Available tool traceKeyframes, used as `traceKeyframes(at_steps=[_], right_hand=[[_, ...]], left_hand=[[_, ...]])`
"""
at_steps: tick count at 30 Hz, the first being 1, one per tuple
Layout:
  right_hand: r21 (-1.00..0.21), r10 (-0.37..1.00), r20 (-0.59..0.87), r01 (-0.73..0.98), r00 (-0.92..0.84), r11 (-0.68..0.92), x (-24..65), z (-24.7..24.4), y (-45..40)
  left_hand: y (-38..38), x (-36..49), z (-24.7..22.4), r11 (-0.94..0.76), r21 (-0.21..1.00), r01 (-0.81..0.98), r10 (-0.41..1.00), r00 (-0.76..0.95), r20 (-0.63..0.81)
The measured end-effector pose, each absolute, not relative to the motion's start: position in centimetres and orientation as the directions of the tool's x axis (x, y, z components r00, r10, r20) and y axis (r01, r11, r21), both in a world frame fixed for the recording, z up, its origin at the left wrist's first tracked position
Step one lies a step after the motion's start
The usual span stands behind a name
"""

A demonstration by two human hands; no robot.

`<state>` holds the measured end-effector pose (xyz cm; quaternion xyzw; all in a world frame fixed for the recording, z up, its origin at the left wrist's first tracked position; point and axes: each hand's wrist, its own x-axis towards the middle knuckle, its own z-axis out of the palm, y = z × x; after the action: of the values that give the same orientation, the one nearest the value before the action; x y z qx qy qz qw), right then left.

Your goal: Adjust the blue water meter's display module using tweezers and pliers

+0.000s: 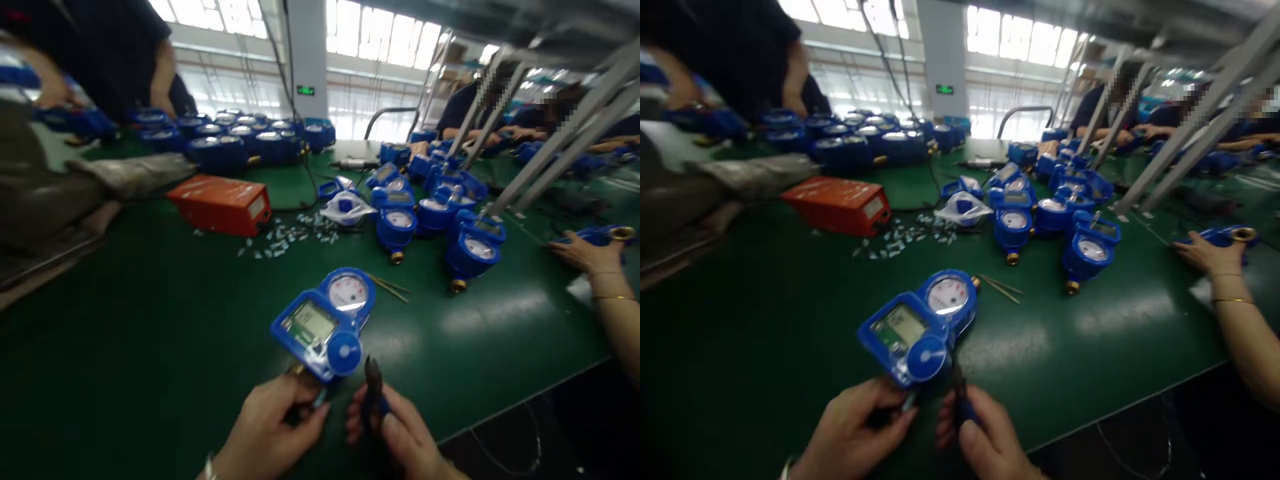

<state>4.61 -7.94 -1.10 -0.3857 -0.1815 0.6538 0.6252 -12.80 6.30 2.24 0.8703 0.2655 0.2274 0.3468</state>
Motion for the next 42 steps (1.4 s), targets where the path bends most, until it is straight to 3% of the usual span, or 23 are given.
traceKeyframes(at_steps=[3,6,11,15,18,30,38,42], right_hand=[[-0.774,0.941,-0.337,-0.576,0.024,-0.263,3.1,-1.1,-10.9],[-0.796,0.919,-0.385,-0.476,-0.082,-0.375,4.0,-0.3,-11.9],[-0.797,0.878,-0.447,-0.369,-0.173,-0.479,4.1,0.9,-11.4],[-0.701,0.831,-0.529,-0.464,-0.171,-0.541,3.3,1.3,-10.3],[-0.646,0.801,-0.578,-0.511,-0.159,-0.567,3.0,1.5,-9.6],[-0.671,0.804,-0.581,-0.484,-0.127,-0.561,2.9,1.4,-9.4],[-0.678,0.796,-0.595,-0.463,-0.112,-0.571,2.1,1.1,-9.1],[-0.695,0.867,-0.432,-0.520,-0.248,-0.496,6.6,2.4,-6.5]], left_hand=[[5.9,-12.9,1.6,-0.644,0.729,0.233,0.600,0.745,0.292],[5.5,-13.0,1.5,-0.598,0.767,0.231,0.613,0.749,0.252],[5.0,-13.0,1.8,-0.302,0.901,0.310,0.701,0.713,-0.010],[5.0,-12.6,2.1,0.042,0.946,0.321,0.665,0.698,-0.266],[5.1,-12.5,2.2,0.141,0.934,0.329,0.639,0.690,-0.340],[5.1,-12.7,2.2,-0.104,0.910,0.402,0.647,0.722,-0.245],[5.5,-12.9,2.2,-0.159,0.903,0.399,0.630,0.745,-0.219],[5.7,-13.1,2.2,-0.353,0.832,0.429,0.652,0.750,-0.110]])
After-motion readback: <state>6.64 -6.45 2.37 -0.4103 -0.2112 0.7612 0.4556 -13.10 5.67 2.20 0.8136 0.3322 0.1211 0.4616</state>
